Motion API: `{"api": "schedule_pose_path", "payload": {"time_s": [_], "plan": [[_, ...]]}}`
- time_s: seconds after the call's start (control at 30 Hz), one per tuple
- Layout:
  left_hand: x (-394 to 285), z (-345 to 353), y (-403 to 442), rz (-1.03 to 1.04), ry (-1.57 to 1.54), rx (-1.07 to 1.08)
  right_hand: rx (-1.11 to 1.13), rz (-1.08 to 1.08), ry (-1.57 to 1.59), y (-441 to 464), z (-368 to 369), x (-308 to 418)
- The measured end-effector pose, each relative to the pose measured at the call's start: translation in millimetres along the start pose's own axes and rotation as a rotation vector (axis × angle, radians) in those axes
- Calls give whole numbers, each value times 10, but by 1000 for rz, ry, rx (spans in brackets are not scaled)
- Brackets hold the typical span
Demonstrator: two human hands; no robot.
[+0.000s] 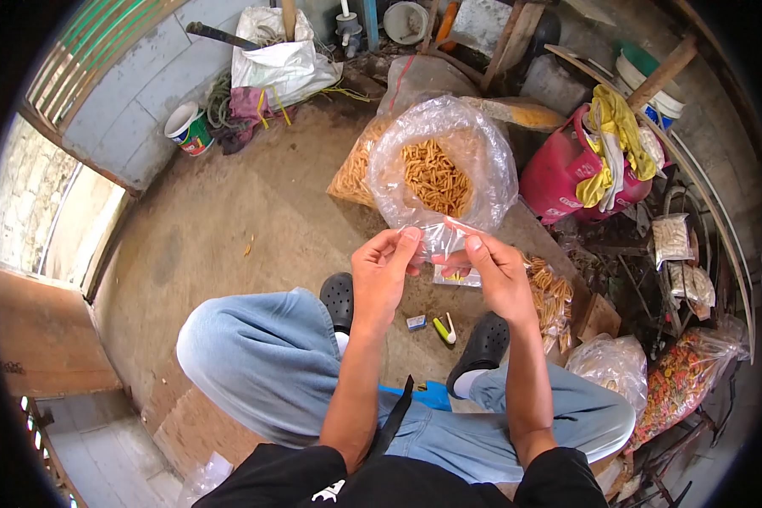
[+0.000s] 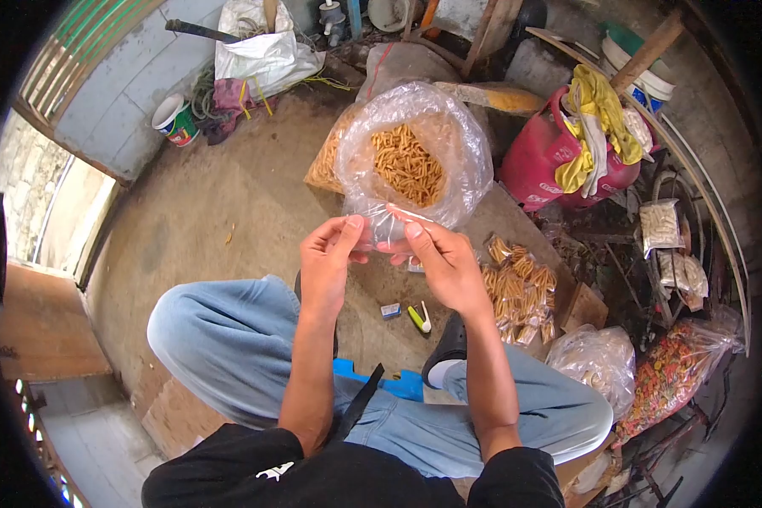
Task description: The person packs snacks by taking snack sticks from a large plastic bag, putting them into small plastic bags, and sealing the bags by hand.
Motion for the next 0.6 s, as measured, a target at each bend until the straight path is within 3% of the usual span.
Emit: {"api": "schedule_pose_path", "payload": {"time_s": [0.23, 0.33, 0.43, 0.47, 0.5, 0.6], "plan": [[298, -265, 47, -99, 119, -129, 49, 115, 163, 67, 108, -245], [623, -58, 105, -208, -518, 7, 51, 176, 245, 109, 220, -399], [858, -37, 143, -211, -579, 3, 122, 239, 287, 147, 352, -651], [970, 5, 151, -274, -662, 167, 155, 237, 296, 158, 410, -670], [1022, -17, 163, -278, -664, 166, 186, 236, 304, 167, 452, -699], [1145, -450, 204, -172, -757, -205, 184, 261, 283, 202, 346, -987]]}}
Point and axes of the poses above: each hand's wrist, its own y-axis towards the middle knuckle, its own z-axis out of the palm, x = y × z, the point moved 10 cm from there along y, towards the middle knuckle, and after that the axes turned 10 degrees about x, right-handed, at the moved point
